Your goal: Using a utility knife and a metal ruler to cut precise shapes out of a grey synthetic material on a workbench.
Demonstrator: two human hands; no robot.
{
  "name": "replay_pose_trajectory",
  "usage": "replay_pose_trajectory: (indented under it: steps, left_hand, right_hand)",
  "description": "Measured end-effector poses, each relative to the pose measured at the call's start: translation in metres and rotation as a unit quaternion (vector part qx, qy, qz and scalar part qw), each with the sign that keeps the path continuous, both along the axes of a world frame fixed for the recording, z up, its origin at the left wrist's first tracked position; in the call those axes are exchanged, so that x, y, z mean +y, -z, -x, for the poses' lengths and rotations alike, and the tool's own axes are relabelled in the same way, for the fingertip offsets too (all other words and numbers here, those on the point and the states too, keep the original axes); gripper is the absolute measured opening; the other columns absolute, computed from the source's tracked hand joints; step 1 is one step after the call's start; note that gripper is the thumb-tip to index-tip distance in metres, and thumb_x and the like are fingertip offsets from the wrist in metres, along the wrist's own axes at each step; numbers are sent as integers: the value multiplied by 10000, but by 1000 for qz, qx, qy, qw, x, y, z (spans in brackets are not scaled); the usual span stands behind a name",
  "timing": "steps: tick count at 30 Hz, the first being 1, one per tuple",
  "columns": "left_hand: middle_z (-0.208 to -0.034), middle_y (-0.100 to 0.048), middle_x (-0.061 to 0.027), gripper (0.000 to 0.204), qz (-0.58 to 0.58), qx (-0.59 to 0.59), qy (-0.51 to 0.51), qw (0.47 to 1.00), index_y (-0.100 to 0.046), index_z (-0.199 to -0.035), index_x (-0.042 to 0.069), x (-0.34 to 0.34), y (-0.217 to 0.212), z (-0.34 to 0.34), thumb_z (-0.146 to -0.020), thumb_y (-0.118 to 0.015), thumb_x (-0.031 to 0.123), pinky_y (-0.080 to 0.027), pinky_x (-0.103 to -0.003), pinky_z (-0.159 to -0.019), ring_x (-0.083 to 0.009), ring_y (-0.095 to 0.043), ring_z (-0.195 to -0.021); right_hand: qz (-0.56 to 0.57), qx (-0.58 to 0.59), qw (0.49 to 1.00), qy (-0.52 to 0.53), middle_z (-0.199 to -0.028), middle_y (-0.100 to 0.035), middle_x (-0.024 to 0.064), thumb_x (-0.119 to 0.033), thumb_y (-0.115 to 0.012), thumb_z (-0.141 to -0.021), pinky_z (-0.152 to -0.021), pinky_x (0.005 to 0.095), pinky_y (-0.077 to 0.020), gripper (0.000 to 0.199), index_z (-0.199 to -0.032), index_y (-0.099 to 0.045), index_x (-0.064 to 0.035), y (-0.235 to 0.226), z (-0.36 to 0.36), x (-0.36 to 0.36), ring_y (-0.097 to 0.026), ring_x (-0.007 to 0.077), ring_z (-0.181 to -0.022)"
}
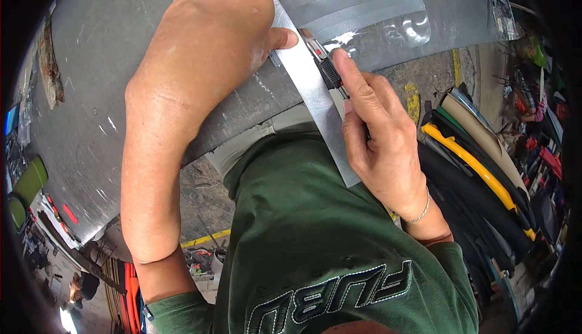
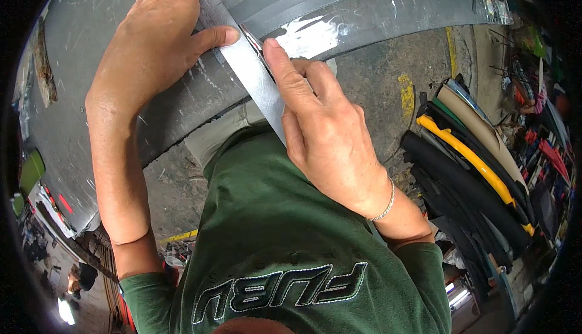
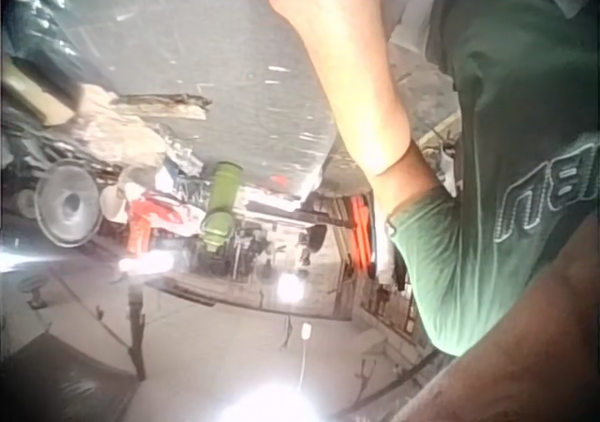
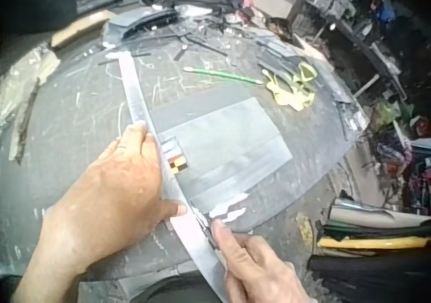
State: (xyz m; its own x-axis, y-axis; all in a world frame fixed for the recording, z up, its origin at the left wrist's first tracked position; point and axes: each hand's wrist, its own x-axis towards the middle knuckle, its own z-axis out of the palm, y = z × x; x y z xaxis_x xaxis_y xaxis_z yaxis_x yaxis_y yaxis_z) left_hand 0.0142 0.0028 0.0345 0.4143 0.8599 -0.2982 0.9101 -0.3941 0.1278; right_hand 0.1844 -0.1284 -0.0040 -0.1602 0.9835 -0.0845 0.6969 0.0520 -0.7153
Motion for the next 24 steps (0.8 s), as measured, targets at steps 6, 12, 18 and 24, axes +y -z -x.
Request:
replay_pose_trajectory:
  steps: [6,12,18,24]
  left_hand:
    - [-1317,-555,-346,734,-31,-87,9,996,-511,-1262,-224,2,16,12,-826,-831,272,-466,-377,-1106,-409,-575,-1270]
    - [-1319,-551,-351,718,-4,19,2,1000,-514,-1260,-211,0,-1,-5,-827,-831,268,-476,-384,-1099,-419,-588,-1255]
    - [-1320,-548,-355,723,-14,13,-3,1000,-513,-1263,-205,-3,-1,-2,-825,-832,274,-476,-393,-1103,-432,-581,-1263]
    - [-1299,-558,-361,705,-43,-54,20,997,-521,-1252,-206,-4,17,11,-823,-818,268,-477,-405,-1093,-438,-581,-1252]
  right_hand:
    - [17,-7,1000,-1,-1187,-629,185,98,-607,-862,-780,478,-590,703,-1522,-506,-122,-5,1,1,-702,414,-922]
    - [34,-26,999,-8,-1085,-619,162,122,-584,-867,-743,402,-551,679,-1509,-524,-90,-13,0,8,-633,326,-826]
    - [45,-79,995,-39,-907,-595,145,133,-569,-872,-699,372,-517,690,-1516,-525,-112,-27,2,19,-577,293,-710]
    - [55,-98,993,-40,-855,-579,156,111,-583,-877,-694,428,-505,699,-1525,-512,-140,-29,3,19,-565,340,-689]
